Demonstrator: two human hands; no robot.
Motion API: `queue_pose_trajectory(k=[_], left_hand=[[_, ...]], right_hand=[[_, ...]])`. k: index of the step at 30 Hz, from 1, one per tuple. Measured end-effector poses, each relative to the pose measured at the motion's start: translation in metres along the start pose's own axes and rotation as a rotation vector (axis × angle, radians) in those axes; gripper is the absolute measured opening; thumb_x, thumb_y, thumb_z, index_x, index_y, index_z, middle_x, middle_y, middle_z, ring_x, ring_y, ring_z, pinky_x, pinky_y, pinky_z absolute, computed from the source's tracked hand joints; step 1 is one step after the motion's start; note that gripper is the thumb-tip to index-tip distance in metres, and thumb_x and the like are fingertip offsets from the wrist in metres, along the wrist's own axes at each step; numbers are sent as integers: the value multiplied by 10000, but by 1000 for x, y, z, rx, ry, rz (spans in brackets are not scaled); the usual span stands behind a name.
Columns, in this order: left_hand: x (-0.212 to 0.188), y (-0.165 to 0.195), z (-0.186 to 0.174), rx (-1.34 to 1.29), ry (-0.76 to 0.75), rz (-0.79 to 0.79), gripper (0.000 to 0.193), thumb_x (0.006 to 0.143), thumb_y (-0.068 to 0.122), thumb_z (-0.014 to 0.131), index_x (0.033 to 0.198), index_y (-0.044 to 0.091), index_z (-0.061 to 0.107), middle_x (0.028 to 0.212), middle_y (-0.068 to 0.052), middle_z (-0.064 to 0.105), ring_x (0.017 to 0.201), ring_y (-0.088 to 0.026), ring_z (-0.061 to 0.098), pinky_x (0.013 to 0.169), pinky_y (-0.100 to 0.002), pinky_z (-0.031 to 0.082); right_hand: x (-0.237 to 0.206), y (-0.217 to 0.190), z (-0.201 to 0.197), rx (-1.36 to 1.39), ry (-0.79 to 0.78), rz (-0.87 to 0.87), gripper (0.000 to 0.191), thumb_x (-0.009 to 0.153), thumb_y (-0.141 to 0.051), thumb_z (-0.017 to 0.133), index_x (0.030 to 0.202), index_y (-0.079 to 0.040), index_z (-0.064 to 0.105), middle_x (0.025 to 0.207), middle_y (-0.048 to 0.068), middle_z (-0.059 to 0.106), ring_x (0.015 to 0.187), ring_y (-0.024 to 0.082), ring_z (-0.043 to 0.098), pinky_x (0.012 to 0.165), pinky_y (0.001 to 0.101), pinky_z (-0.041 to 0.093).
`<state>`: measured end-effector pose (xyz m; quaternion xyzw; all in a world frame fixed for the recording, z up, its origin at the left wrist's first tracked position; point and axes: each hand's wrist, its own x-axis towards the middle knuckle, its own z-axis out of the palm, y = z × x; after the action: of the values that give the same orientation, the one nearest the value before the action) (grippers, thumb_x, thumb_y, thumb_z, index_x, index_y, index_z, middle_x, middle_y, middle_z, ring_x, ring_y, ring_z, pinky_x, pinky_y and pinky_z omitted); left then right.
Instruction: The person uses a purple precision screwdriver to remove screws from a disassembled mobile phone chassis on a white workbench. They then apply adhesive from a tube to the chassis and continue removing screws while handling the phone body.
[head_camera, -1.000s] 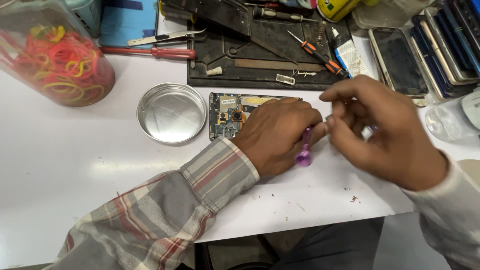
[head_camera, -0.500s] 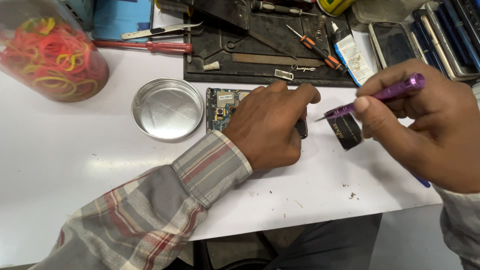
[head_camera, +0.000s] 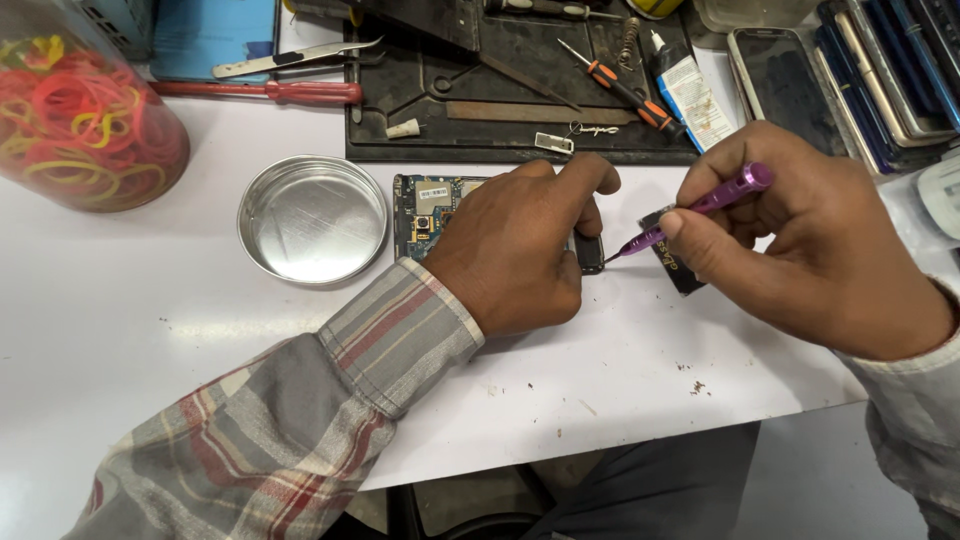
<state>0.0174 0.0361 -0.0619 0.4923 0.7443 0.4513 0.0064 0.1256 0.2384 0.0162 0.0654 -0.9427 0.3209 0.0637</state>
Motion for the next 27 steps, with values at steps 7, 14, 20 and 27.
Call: queue_pose_trajectory(k=[7,14,20,27], left_hand=[[1,-1,0,-9,-19,-27,564,680,-40,638,1232,40,554,919,-59,740,930,-287,674,733,-449,523],[3,-1,-2,-11,-41,-47,579,670,-30,653,1237,38,551,935,-55,747,956,-287,669,746,-446,529],[3,-1,-1,-4,-51,-65,587,676,-24,660,1248,45,545,945,-58,745,961,-291,667,759,-454,526],[4,0,-1,-7,-65,-85,591,680,-27,654,1256,50,542,940,-60,745,957,-286,669,761,-456,524]], right_hand=[[2,6,-10,-17,-75,120,193,936,-134,739,1037,5,650,855,80,720,690,103,711,561,231,577],[4,18,-20,-30,-148,111,190,937,-138,746,1025,12,671,835,102,698,644,114,732,557,255,575],[25,-5,-26,-321,-237,43,253,869,-250,754,999,-37,708,758,48,709,608,122,688,526,278,535],[51,-56,-20,-1192,-529,394,382,947,-530,518,970,-196,701,649,5,702,574,130,724,558,275,555]])
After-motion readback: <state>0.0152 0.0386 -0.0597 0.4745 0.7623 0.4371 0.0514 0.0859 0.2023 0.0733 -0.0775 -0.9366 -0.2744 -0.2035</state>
